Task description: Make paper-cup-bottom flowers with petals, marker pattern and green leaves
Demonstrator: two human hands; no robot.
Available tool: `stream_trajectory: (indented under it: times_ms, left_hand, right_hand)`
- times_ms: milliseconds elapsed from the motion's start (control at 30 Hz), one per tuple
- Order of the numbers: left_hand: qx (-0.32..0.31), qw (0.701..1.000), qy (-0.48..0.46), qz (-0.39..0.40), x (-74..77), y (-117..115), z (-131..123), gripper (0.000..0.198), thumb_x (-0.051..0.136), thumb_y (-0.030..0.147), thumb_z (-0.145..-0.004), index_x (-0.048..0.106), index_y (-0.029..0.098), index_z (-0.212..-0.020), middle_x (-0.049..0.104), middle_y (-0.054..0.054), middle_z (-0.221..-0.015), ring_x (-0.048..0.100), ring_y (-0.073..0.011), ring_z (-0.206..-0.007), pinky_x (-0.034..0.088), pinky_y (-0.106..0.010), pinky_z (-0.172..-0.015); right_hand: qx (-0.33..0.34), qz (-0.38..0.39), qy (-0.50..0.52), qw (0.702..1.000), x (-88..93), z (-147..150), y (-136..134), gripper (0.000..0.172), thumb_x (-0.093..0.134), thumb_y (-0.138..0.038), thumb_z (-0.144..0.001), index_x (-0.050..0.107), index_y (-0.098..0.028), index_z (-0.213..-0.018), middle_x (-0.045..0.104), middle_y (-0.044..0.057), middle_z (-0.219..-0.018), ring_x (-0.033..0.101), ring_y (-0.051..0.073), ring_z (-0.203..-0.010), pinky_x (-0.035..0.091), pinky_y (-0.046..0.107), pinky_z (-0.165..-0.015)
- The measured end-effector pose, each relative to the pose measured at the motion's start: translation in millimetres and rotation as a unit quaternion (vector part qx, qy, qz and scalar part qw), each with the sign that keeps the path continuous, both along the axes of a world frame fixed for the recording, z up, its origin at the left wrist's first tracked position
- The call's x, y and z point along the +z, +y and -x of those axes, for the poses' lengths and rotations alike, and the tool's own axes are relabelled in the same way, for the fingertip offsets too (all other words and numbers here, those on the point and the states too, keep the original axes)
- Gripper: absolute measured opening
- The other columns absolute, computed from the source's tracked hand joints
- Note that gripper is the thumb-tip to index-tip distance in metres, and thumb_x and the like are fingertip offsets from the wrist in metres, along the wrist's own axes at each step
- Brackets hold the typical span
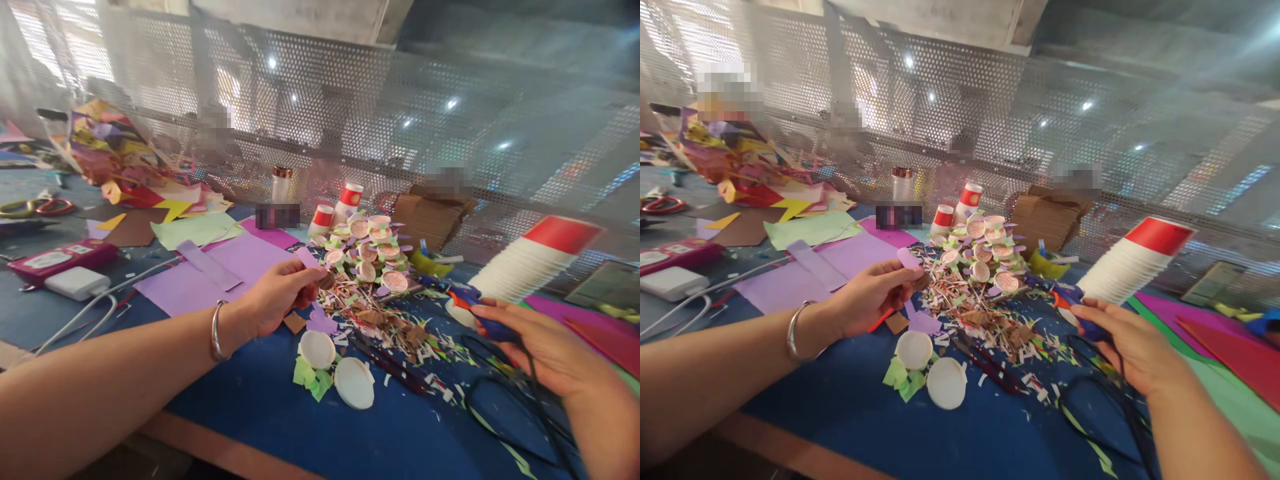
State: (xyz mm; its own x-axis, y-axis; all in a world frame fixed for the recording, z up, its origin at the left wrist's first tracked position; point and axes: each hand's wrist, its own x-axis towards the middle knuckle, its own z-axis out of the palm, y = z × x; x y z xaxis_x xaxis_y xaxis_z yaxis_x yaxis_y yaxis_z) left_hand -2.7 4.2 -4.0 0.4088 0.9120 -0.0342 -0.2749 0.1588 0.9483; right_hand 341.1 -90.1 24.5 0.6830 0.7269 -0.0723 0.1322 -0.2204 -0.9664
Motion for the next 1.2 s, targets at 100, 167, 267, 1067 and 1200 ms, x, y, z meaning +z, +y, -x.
stream_trajectory:
  times_ms: [100,167,267,1067,1200]
  left_hand:
    - [-0.003,1.0,-0.003,-0.004,-0.5,-0.3,-0.6,0.029,0.074,0.028,-0.084,0.054,0.017,-0.067,0.056,0.003,-0.056,0.044,-0.0048,-0.048,0.03,-0.021,-0.049]
    - [-0.008,1.0,-0.007,-0.005,0.4,-1.4,-0.9,0.027,0.073,0.028,-0.083,0.054,0.017,-0.068,0.056,0.003,-0.055,0.045,-0.0049,-0.049,0.03,-0.021,-0.049]
    - [-0.027,1.0,-0.012,-0.004,3.1,-4.2,-1.1,0.021,0.07,0.027,-0.084,0.058,0.016,-0.071,0.058,0.002,-0.058,0.05,-0.0065,-0.052,0.033,-0.021,-0.051]
    - [-0.021,0.992,0.09,-0.086,5.7,-11.5,-1.5,0.02,0.068,0.028,-0.085,0.059,0.016,-0.072,0.053,0.004,-0.057,0.042,-0.0076,-0.052,0.027,-0.027,-0.051]
    - [-0.017,0.991,0.095,-0.09,3.3,-10.0,-2.2,0.022,0.068,0.03,-0.085,0.059,0.016,-0.072,0.053,0.004,-0.055,0.042,-0.0074,-0.05,0.026,-0.027,-0.05]
  right_hand:
    - [0.009,-0.027,0.096,0.995,8.2,7.5,-1.3,0.025,0.07,-0.007,-0.061,0.067,-0.013,-0.085,0.066,0.007,-0.076,0.062,0.012,-0.059,0.057,0.013,-0.052]
    - [0.02,-0.049,0.143,0.988,14.7,15.1,-2.4,0.026,0.066,-0.006,-0.061,0.064,-0.013,-0.086,0.062,0.006,-0.076,0.059,0.012,-0.059,0.057,0.014,-0.051]
    - [0.048,-0.074,0.19,0.978,21.8,27.1,-3.7,0.033,0.064,-0.009,-0.059,0.061,-0.015,-0.09,0.057,0.003,-0.076,0.056,0.011,-0.06,0.057,0.016,-0.051]
    - [0.293,-0.043,-0.071,0.953,-10.5,101.5,-25.8,0.041,0.074,-0.058,-0.084,0.067,-0.019,-0.076,0.06,0.001,-0.064,0.053,0.012,-0.057,0.043,0.017,-0.048]
    - [0.307,-0.066,-0.177,0.933,-12.5,106.2,-25.9,0.05,0.068,-0.062,-0.087,0.06,-0.02,-0.06,0.059,0.003,-0.061,0.054,0.014,-0.057,0.043,0.02,-0.048]
